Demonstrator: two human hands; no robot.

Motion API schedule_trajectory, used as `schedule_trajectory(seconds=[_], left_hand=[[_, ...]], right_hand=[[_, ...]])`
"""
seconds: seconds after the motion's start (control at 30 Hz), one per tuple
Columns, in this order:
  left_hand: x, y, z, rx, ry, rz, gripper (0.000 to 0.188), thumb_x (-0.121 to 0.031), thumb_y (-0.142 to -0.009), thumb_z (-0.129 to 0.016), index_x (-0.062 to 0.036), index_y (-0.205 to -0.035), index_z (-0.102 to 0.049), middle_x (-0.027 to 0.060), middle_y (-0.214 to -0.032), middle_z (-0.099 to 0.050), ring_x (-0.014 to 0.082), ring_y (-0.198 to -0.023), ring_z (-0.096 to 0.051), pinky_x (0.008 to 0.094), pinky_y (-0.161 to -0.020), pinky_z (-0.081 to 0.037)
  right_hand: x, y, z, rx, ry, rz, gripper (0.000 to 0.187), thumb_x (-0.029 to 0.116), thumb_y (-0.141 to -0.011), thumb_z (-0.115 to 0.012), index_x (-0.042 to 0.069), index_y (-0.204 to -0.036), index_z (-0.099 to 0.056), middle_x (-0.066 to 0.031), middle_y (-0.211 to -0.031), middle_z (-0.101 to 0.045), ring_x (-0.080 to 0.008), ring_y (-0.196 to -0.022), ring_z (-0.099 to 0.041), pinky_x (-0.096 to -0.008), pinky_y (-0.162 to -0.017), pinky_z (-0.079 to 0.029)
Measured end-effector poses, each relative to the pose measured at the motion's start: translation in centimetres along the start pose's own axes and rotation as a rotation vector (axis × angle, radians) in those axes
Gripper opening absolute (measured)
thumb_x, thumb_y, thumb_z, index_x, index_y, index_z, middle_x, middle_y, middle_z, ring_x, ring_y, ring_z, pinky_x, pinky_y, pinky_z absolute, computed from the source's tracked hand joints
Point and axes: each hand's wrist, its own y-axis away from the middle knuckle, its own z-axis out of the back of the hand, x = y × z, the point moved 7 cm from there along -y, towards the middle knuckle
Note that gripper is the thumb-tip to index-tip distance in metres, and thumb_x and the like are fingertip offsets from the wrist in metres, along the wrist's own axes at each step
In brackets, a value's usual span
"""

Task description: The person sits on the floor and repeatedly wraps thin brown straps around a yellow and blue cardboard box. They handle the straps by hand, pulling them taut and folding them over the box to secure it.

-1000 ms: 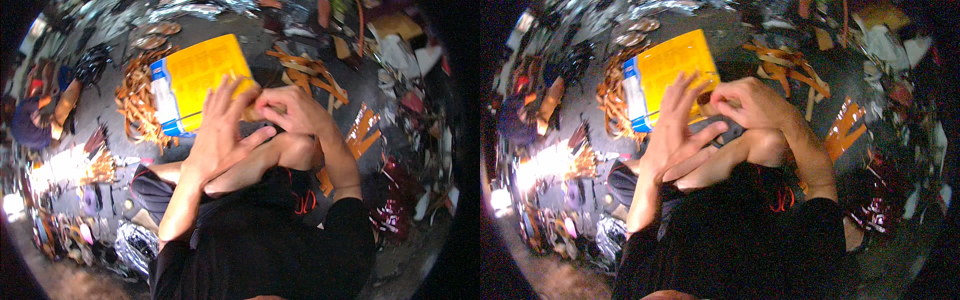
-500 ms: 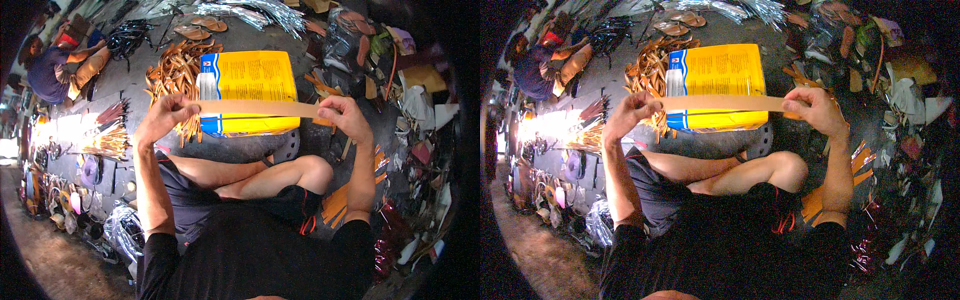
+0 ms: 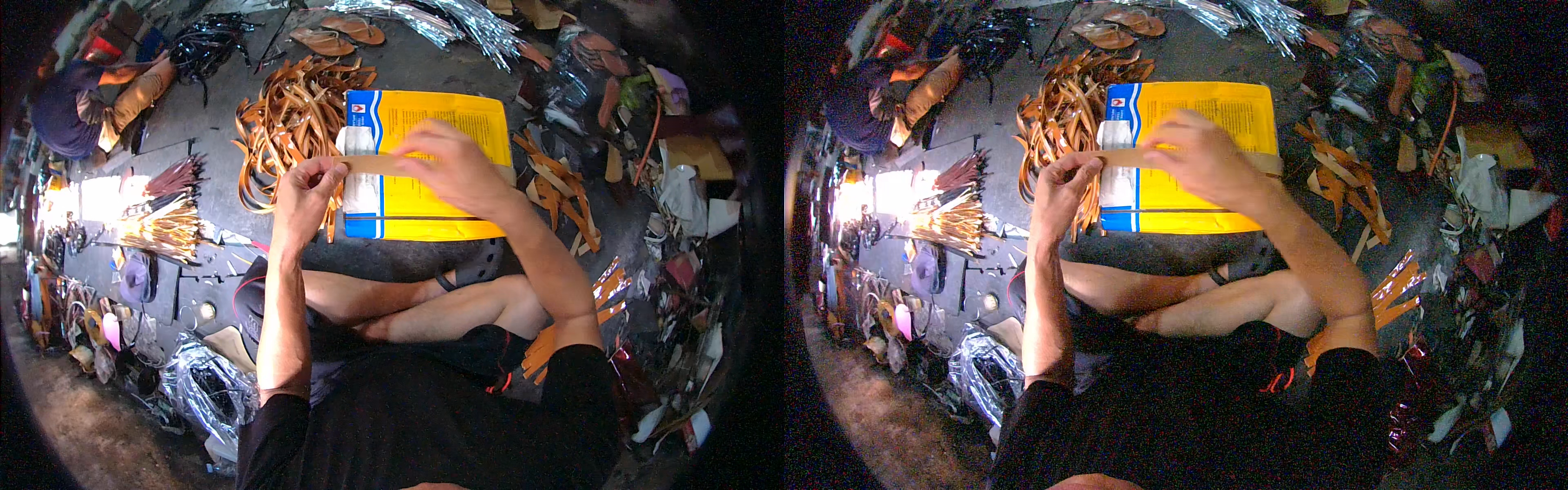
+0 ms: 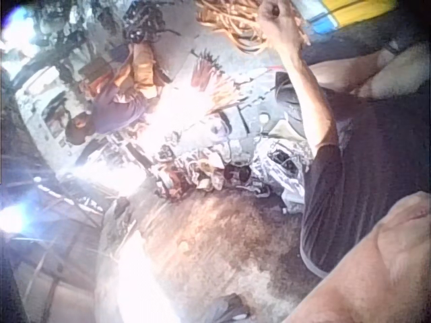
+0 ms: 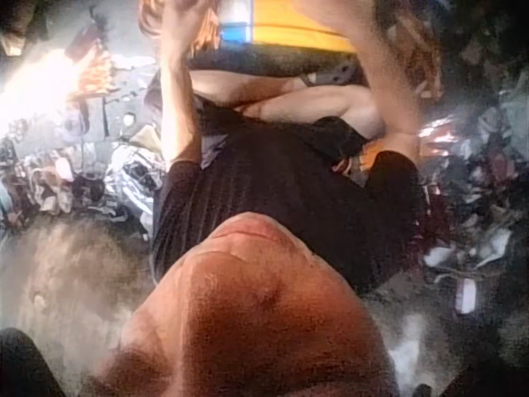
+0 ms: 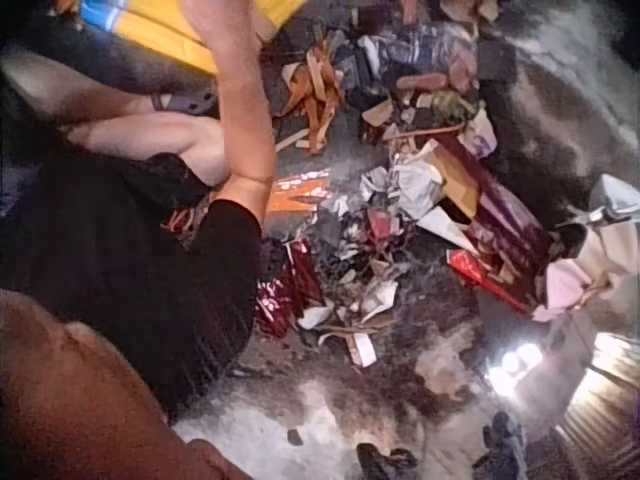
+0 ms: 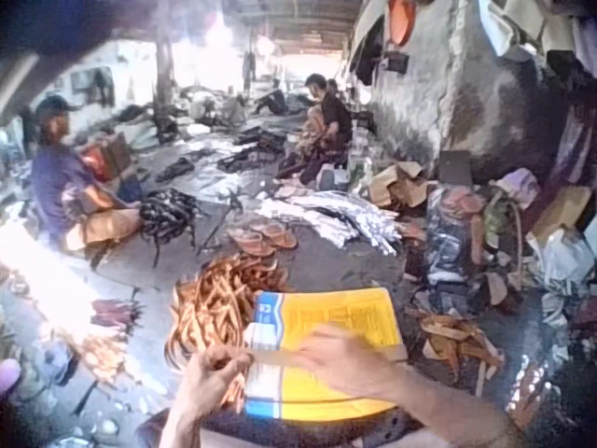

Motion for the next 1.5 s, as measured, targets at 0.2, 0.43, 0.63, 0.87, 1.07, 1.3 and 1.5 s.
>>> schedule_trajectory(seconds=[0.2,0.43,0.63,0.87,1.07,1.3,1.5], left_hand=[[1.9,-0.9,0.2,-0.135,0.123,-0.010,0.015,-0.014,-0.090,-0.069,0.0005,-0.093,-0.068,-0.0012,-0.076,-0.064,0.0044,-0.068,-0.055,0.0189,-0.061,-0.044],[2.2,-1.0,-0.1,-0.158,0.127,0.075,0.016,-0.017,-0.091,-0.068,-0.0014,-0.095,-0.067,-0.0003,-0.081,-0.066,0.0050,-0.070,-0.056,0.0196,-0.064,-0.043],[4.2,-1.7,-0.4,-0.097,0.322,0.102,0.014,-0.018,-0.093,-0.065,-0.0034,-0.094,-0.066,-0.0022,-0.078,-0.062,0.0049,-0.069,-0.052,0.0195,-0.064,-0.041],[3.4,-2.2,-0.6,-0.123,0.123,0.119,0.013,-0.016,-0.094,-0.061,-0.0041,-0.090,-0.063,-0.0023,-0.079,-0.060,0.0049,-0.068,-0.050,0.0187,-0.063,-0.039],[4.9,-0.5,-1.1,-0.128,0.567,0.188,0.018,-0.018,-0.093,-0.065,-0.0017,-0.099,-0.065,-0.0017,-0.083,-0.063,0.0048,-0.073,-0.054,0.0196,-0.068,-0.043],[4.8,-0.7,-1.1,-0.197,0.360,0.122,0.016,-0.018,-0.095,-0.062,-0.0031,-0.099,-0.066,-0.0022,-0.085,-0.063,0.0042,-0.073,-0.054,0.0180,-0.065,-0.042],[6.6,-1.4,-2.2,-0.143,0.807,0.263,0.014,-0.018,-0.093,-0.064,-0.0047,-0.094,-0.066,-0.0015,-0.078,-0.063,0.0059,-0.069,-0.054,0.0202,-0.068,-0.044]], right_hand=[[-2.0,-2.8,-5.8,0.092,-0.102,-0.098,0.016,0.013,-0.086,-0.065,0.003,-0.099,-0.065,-0.0132,-0.090,-0.063,-0.0316,-0.086,-0.062,-0.0388,-0.077,-0.051],[-2.6,-2.0,-5.8,-0.014,-0.102,0.029,0.017,0.009,-0.085,-0.064,0.005,-0.101,-0.066,-0.0117,-0.086,-0.062,-0.0307,-0.081,-0.062,-0.0392,-0.073,-0.051],[-1.5,-2.0,-6.0,0.055,0.063,0.141,0.017,0.009,-0.082,-0.064,0.007,-0.099,-0.067,-0.0107,-0.086,-0.060,-0.0274,-0.084,-0.061,-0.0378,-0.075,-0.051],[-0.5,-1.8,-6.4,0.037,0.194,0.163,0.015,0.016,-0.080,-0.069,0.008,-0.093,-0.067,-0.0081,-0.089,-0.059,-0.0267,-0.086,-0.059,-0.0392,-0.077,-0.048],[-1.1,-1.9,-6.4,-0.096,0.109,0.067,0.016,0.021,-0.079,-0.073,0.008,-0.088,-0.068,-0.0068,-0.089,-0.059,-0.0274,-0.085,-0.058,-0.0402,-0.076,-0.045],[-1.4,-2.1,-6.8,-0.080,0.030,0.073,0.014,0.016,-0.080,-0.072,0.006,-0.089,-0.068,-0.0079,-0.087,-0.058,-0.0282,-0.084,-0.058,-0.0392,-0.077,-0.047],[-1.3,-2.2,-6.6,-0.095,-0.002,0.121,0.014,0.012,-0.079,-0.072,0.005,-0.090,-0.068,-0.0081,-0.086,-0.061,-0.0268,-0.083,-0.061,-0.0366,-0.074,-0.051]])
